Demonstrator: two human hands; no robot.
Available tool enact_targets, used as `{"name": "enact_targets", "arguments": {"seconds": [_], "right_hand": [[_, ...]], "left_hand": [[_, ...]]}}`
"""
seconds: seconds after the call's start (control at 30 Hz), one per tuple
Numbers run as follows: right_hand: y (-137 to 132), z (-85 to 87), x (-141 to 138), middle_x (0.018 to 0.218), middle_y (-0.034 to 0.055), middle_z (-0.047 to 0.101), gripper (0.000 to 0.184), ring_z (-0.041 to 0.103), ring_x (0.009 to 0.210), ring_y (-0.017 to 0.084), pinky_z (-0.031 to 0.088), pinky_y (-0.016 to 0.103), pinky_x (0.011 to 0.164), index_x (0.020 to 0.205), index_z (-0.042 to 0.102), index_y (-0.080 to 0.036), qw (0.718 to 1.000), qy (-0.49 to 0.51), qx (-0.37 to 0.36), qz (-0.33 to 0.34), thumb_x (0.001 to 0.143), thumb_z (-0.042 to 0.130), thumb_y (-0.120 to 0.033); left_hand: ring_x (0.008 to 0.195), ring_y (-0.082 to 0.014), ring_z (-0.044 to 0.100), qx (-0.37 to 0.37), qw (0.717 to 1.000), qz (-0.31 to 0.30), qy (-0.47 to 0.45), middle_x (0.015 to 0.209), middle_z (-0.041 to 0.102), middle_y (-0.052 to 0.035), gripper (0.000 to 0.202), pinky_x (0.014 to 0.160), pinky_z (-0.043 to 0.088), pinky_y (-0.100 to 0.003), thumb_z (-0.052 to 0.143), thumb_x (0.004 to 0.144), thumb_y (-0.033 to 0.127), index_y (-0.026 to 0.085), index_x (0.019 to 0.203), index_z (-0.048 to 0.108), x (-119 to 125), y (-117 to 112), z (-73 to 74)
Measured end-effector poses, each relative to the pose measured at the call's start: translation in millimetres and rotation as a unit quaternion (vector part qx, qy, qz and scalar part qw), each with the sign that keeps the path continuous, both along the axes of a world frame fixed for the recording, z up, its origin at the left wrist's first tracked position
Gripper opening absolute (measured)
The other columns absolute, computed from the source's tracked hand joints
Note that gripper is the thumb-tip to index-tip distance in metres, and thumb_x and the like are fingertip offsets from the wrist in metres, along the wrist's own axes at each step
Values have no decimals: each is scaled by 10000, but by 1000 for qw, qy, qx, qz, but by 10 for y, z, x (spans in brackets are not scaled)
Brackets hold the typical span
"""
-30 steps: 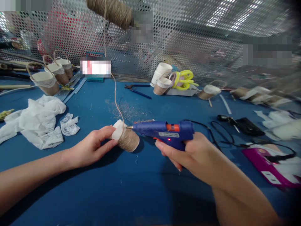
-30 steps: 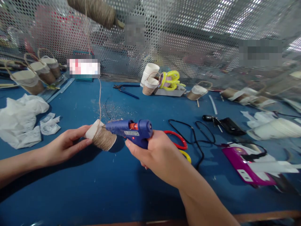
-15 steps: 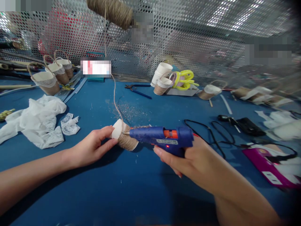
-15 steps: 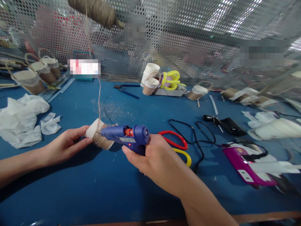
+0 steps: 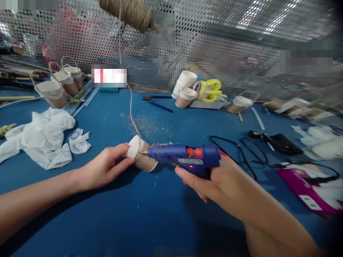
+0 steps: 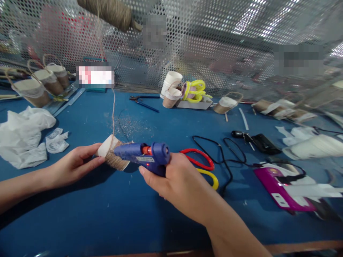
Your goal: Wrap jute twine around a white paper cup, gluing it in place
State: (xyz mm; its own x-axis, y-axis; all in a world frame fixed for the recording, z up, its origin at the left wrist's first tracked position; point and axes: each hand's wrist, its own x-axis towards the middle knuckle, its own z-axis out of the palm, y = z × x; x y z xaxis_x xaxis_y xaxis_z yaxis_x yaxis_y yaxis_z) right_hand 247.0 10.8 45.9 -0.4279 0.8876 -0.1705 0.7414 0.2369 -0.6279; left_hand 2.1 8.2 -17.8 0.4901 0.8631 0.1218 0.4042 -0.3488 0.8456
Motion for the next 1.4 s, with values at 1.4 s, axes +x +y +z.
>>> {"name": "enact_targets", "arguments": {"seconds": [1.4], "right_hand": [[115,50,-32,370,-12,486,420,559,451,147,437,257,440,416,372,-235,997,-22,-42,-63,751,512,-446]], "left_hand": [[796,-150,534,38,999,-26,24,882,587,-63,161,743,441,-269,380,881,213,130,869,517,-22,0,-12]]}}
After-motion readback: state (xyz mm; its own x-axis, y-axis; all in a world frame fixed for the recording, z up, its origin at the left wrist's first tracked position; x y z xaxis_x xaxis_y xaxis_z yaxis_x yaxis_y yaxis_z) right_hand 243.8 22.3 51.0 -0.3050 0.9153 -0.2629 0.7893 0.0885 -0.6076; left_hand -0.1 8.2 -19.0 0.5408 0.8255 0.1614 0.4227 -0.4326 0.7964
